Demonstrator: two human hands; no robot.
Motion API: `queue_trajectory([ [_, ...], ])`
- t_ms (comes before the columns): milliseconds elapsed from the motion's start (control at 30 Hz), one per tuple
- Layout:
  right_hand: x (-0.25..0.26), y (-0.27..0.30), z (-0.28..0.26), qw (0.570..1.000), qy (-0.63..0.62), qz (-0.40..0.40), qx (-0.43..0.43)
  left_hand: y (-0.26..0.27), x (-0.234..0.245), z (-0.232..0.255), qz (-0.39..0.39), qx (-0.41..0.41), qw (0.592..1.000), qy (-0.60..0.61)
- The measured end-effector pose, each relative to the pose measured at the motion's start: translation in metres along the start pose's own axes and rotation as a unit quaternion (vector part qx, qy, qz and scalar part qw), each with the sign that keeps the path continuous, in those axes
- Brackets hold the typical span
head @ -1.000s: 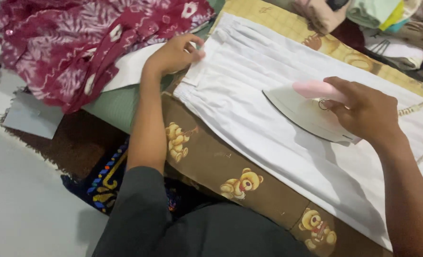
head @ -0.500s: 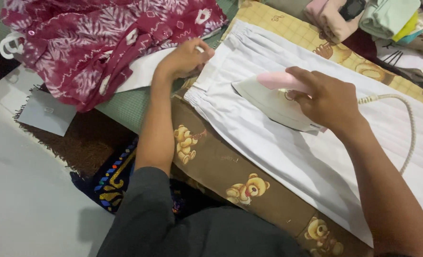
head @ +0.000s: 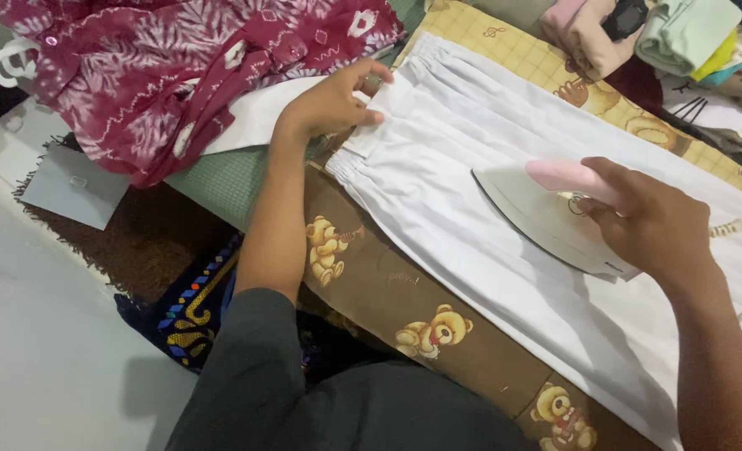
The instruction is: Ironing a white pleated skirt on a flat surface.
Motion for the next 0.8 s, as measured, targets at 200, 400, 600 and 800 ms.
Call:
queue_trajectory([
  [200,-0.003,-0.016,-0.019,0.994,-0.070,0.050,0.062,-0.020,-0.001,-0.040,0.003,0.006,0.999,-0.037],
  [400,0.004,-0.045,-0.075,0.985,-0.120,0.067,0.104,-0.035,-0.002,-0.068,-0.002,-0.018,0.999,0.027],
  [600,0.008,-0.040,-0.073,0.983,-0.134,0.053,0.117,-0.036,-0.003,-0.072,0.002,-0.022,0.999,0.025],
  [800,0.002,-0.014,-0.022,0.997,-0.062,0.021,0.051,-0.018,-0.012,-0.021,0.081,-0.001,0.994,-0.070],
])
Point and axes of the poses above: each hand's wrist, its own y-axis away from the middle knuckle, its own x-axis out of the back of the hand, z = x × y, the point moved 5 cm from there along -y, towards the middle knuckle, and after that the axes turned 6 degrees about -x, right-handed, at the moved point
